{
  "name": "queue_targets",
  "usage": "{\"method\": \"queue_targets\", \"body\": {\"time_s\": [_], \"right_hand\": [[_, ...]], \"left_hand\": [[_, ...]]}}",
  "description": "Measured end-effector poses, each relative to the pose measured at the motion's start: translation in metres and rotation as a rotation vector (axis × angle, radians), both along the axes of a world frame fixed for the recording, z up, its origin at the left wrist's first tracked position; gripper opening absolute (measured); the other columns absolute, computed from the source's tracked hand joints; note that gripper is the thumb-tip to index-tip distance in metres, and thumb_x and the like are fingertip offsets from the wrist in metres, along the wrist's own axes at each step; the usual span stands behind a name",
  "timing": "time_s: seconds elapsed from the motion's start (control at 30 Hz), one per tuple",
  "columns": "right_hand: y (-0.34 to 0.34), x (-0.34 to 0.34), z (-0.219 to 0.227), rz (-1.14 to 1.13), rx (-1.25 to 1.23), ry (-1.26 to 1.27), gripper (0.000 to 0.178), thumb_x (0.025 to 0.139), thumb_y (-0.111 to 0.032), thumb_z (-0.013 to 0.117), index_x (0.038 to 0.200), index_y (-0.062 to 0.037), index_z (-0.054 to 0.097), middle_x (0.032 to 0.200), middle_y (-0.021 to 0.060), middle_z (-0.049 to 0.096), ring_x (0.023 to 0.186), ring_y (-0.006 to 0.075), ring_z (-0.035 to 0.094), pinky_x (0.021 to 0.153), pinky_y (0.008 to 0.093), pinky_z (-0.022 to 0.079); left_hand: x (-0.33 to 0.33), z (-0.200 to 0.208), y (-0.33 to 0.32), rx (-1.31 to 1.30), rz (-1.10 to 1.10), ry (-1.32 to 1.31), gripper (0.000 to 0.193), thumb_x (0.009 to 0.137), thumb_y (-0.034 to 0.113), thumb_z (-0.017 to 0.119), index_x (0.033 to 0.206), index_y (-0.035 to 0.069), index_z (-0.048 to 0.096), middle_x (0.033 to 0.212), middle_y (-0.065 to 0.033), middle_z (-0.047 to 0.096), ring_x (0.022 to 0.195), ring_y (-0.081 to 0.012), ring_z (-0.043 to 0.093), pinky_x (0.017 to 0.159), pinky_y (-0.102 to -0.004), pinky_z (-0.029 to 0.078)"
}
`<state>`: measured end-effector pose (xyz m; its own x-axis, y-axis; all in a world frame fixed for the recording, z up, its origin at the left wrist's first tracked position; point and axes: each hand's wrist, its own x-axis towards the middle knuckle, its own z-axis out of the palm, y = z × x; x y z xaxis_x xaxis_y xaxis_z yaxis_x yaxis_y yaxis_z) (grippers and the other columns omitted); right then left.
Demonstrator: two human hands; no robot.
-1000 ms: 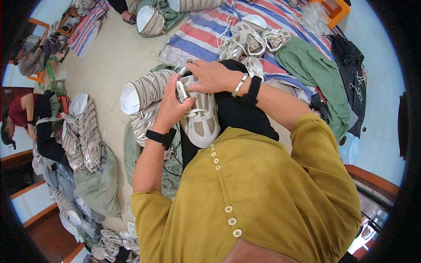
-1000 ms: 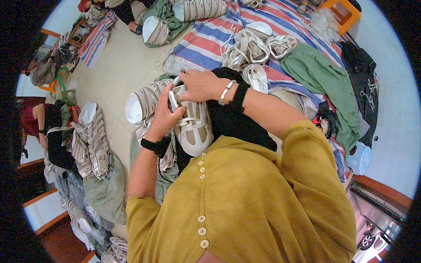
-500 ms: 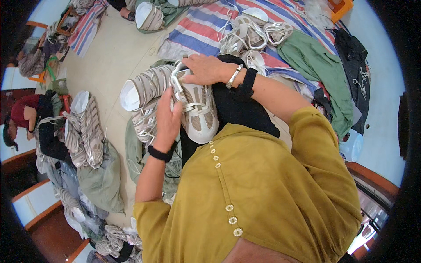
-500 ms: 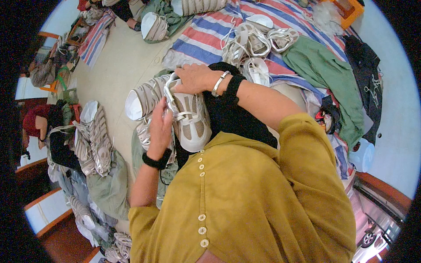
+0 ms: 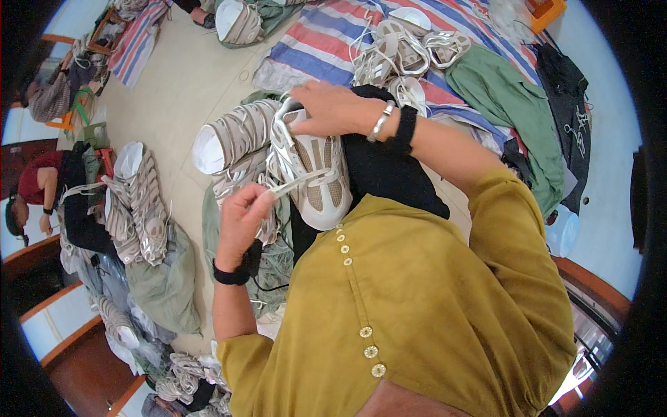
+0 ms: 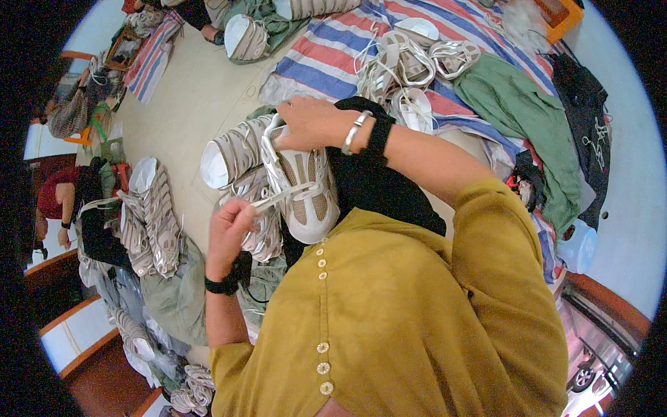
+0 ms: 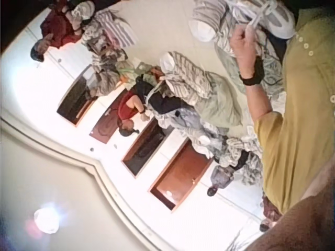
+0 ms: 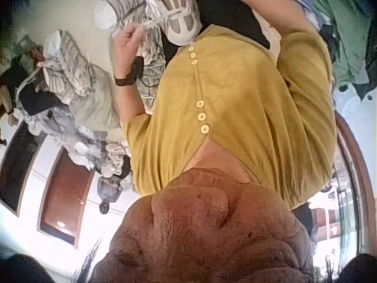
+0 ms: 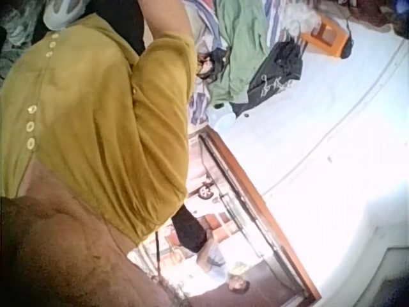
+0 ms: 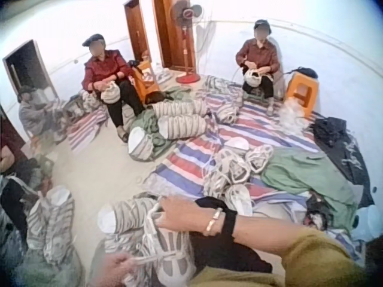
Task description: Lacing and preparing shoe uppers for assembly in a shoe manufacturing facility.
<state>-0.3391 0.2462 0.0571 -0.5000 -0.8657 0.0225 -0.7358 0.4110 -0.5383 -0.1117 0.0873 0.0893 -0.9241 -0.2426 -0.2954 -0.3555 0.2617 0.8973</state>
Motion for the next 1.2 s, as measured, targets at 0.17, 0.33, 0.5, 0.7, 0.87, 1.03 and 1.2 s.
{"method": "queue_targets", "body": {"time_s": [0.17, 0.33, 0.5, 0.7, 0.87, 1.03, 1.2], "right_hand": [[0.007, 0.027, 0.034, 0.273, -0.356, -0.277, 0.038, 0.080, -0.024, 0.063, 0.112, -0.0030, 0.057, 0.100, 0.0142, 0.061, 0.093, 0.0279, 0.059, 0.081, 0.0364, 0.047], [0.025, 0.048, 0.060, 0.551, -0.160, -0.809, 0.029, 0.086, -0.022, 0.059, 0.106, -0.0014, 0.060, 0.089, 0.0104, 0.064, 0.085, 0.0230, 0.061, 0.077, 0.0314, 0.048], [0.074, 0.024, 0.084, 0.274, -0.689, -1.285, 0.024, 0.093, -0.023, 0.053, 0.081, -0.0037, 0.059, 0.071, 0.0077, 0.061, 0.067, 0.0176, 0.060, 0.075, 0.0332, 0.050], [0.125, -0.012, 0.103, 0.280, -0.940, -1.400, 0.029, 0.090, -0.035, 0.058, 0.082, -0.0076, 0.053, 0.060, -0.0008, 0.049, 0.053, 0.0113, 0.051, 0.073, 0.0352, 0.050], [0.155, -0.032, 0.124, 0.274, -0.902, -1.203, 0.029, 0.088, -0.032, 0.061, 0.098, -0.0050, 0.054, 0.048, -0.0063, 0.041, 0.041, 0.0063, 0.041, 0.065, 0.0292, 0.046], [0.138, -0.047, 0.147, 0.382, -0.784, -1.195, 0.043, 0.090, -0.023, 0.057, 0.122, 0.0043, 0.047, 0.058, -0.0046, 0.048, 0.049, 0.0061, 0.046, 0.064, 0.0291, 0.046], [0.097, -0.059, 0.185, 0.478, -0.858, -1.132, 0.044, 0.093, -0.014, 0.052, 0.132, 0.0034, 0.039, 0.065, -0.0032, 0.050, 0.050, 0.0048, 0.047, 0.064, 0.0258, 0.044]], "left_hand": [[-0.008, 0.050, -0.013, 0.184, 0.049, 0.066, 0.023, 0.088, 0.025, 0.063, 0.079, 0.004, 0.060, 0.069, 0.0024, 0.057, 0.054, -0.0018, 0.041, 0.049, -0.0177, 0.032], [-0.028, 0.076, 0.001, 0.349, 0.039, 0.156, 0.023, 0.087, 0.026, 0.064, 0.088, 0.003, 0.062, 0.069, -0.0002, 0.060, 0.052, -0.0020, 0.042, 0.047, -0.0171, 0.031], [-0.023, 0.073, -0.012, 0.333, 0.024, 0.202, 0.024, 0.086, 0.025, 0.065, 0.095, 0.003, 0.063, 0.069, -0.0021, 0.061, 0.053, -0.0019, 0.045, 0.047, -0.0167, 0.031], [-0.025, 0.056, -0.020, 0.314, 0.125, 0.120, 0.021, 0.089, 0.022, 0.060, 0.092, 0.001, 0.060, 0.060, 0.0020, 0.048, 0.054, -0.0067, 0.043, 0.060, -0.0246, 0.042], [-0.015, 0.070, -0.039, 0.200, 0.102, 0.056, 0.020, 0.087, 0.022, 0.062, 0.092, 0.003, 0.062, 0.065, -0.0006, 0.057, 0.054, -0.0044, 0.045, 0.050, -0.0177, 0.034], [-0.006, 0.086, -0.061, 0.095, 0.166, 0.096, 0.015, 0.087, 0.018, 0.060, 0.091, 0.003, 0.062, 0.066, -0.0013, 0.059, 0.054, -0.0037, 0.048, 0.046, -0.0165, 0.031], [-0.003, 0.113, -0.084, -0.001, 0.201, 0.253, 0.015, 0.087, 0.018, 0.060, 0.091, 0.003, 0.062, 0.064, -0.0007, 0.057, 0.053, -0.0053, 0.050, 0.045, -0.0167, 0.032]]}}
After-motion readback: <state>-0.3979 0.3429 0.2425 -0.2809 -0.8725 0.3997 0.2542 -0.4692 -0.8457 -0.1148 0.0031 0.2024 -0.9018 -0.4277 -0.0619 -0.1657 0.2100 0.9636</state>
